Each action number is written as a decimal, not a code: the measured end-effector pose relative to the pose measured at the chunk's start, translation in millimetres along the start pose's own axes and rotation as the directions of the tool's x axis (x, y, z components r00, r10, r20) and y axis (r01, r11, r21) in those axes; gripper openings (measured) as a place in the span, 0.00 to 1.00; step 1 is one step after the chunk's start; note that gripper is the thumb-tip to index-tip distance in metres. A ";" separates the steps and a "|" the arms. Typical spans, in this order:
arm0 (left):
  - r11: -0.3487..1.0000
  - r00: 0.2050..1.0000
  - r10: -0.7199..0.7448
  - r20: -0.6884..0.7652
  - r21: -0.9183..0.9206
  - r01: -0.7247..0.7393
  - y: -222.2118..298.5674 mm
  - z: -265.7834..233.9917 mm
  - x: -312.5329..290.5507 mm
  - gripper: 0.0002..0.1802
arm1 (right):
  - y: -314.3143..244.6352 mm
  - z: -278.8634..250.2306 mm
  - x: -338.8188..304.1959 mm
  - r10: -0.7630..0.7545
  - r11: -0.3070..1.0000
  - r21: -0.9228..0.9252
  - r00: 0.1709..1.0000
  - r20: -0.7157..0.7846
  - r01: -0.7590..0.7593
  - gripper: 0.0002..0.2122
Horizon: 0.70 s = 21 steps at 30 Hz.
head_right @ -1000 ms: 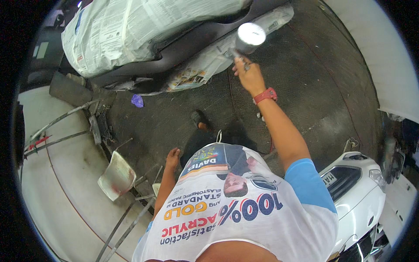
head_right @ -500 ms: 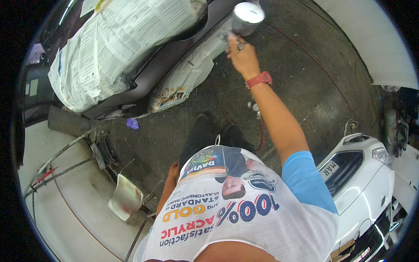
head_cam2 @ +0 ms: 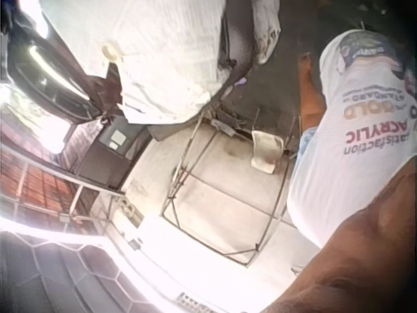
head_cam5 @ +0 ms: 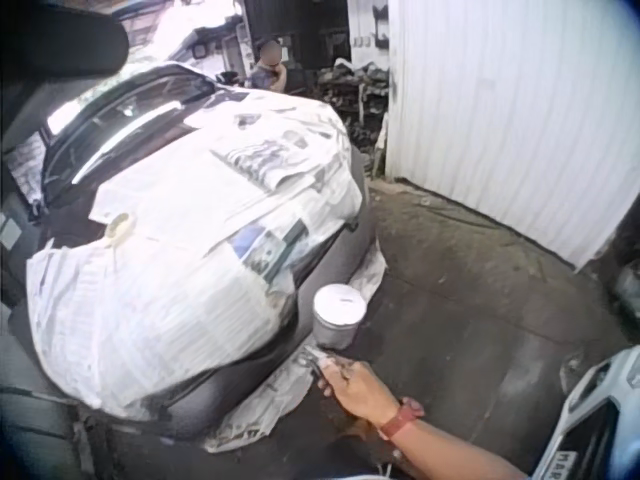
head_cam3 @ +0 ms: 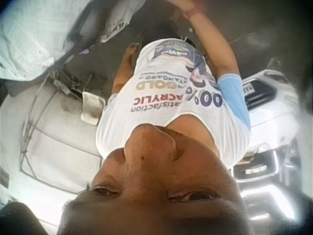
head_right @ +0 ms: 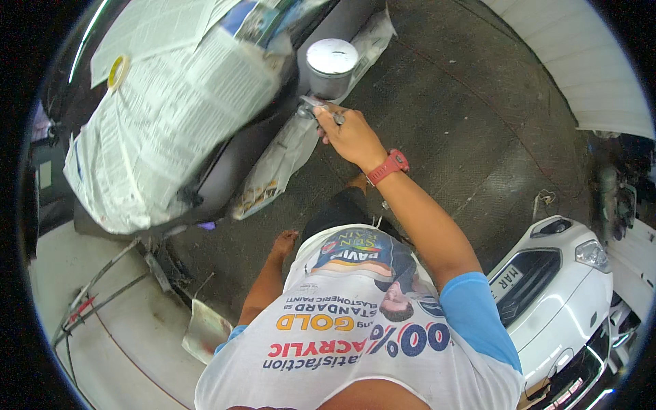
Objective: The person uses a spray gun to apply paint to a car bumper that is covered with newspaper and plastic sheeting. They move around the bumper to cover different sections, briefly pausing to adjust the camera on their head.
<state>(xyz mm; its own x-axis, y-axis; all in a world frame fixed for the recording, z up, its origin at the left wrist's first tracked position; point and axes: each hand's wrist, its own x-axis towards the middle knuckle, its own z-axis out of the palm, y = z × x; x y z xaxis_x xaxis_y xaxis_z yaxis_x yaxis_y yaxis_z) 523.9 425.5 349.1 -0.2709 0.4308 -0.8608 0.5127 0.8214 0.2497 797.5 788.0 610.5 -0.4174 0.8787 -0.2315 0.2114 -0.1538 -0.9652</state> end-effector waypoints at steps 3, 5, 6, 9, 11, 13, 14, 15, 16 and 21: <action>0.995 0.993 0.068 0.097 0.063 -0.074 71.0 0.2 16.7 0.30 | -7.1 -50.8 25.9 0.034 0.999 -0.025 0.991 -0.128 -0.037 0.24; 0.959 0.982 0.185 -0.027 0.223 -0.175 92.0 -3.3 55.9 0.27 | -20.9 -85.0 57.3 -0.008 1.000 -0.030 0.978 -0.209 0.002 0.25; 0.951 0.971 0.237 -0.003 0.207 -0.232 111.2 -11.8 77.6 0.28 | -22.3 -102.3 74.1 -0.072 0.996 -0.076 0.964 -0.257 0.054 0.24; 0.946 0.946 0.323 0.032 0.028 -0.324 153.0 -25.1 79.2 0.31 | -10.1 -130.2 95.8 -0.190 0.974 -0.185 0.915 -0.355 0.130 0.24; 0.940 0.940 0.332 0.075 0.055 -0.337 161.3 -34.9 105.5 0.31 | -17.8 -137.9 108.5 -0.171 0.984 -0.095 0.931 -0.322 0.148 0.24; 0.966 0.962 0.255 0.101 0.021 -0.258 196.0 -29.5 109.6 0.30 | -22.3 -137.5 107.7 -0.152 0.988 -0.021 0.959 -0.238 0.152 0.23; 0.967 0.959 0.250 0.131 0.022 -0.255 196.8 -29.3 118.4 0.30 | -30.7 -136.7 107.3 -0.099 0.994 0.028 0.984 -0.148 0.104 0.23; 0.968 0.956 0.244 0.162 0.021 -0.250 197.0 -28.9 126.3 0.29 | -42.6 -138.0 106.4 -0.047 0.996 0.071 0.997 -0.053 0.051 0.23; 0.969 0.953 0.236 0.187 0.029 -0.246 192.0 -28.5 140.0 0.28 | -53.3 -142.2 108.6 -0.004 0.993 0.117 0.999 0.041 -0.001 0.23; 0.960 0.957 0.281 0.073 -0.024 -0.280 228.7 -15.2 148.7 0.25 | -53.8 -190.8 153.8 0.050 0.995 0.084 0.997 0.055 -0.054 0.24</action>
<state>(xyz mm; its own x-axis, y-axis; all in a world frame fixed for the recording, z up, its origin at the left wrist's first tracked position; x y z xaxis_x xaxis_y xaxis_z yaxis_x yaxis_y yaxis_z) 588.5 683.1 284.9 -0.0557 0.6159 -0.7859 0.5480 0.6768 0.4916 890.5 1017.7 650.0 -0.4542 0.8439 -0.2856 0.1587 -0.2389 -0.9580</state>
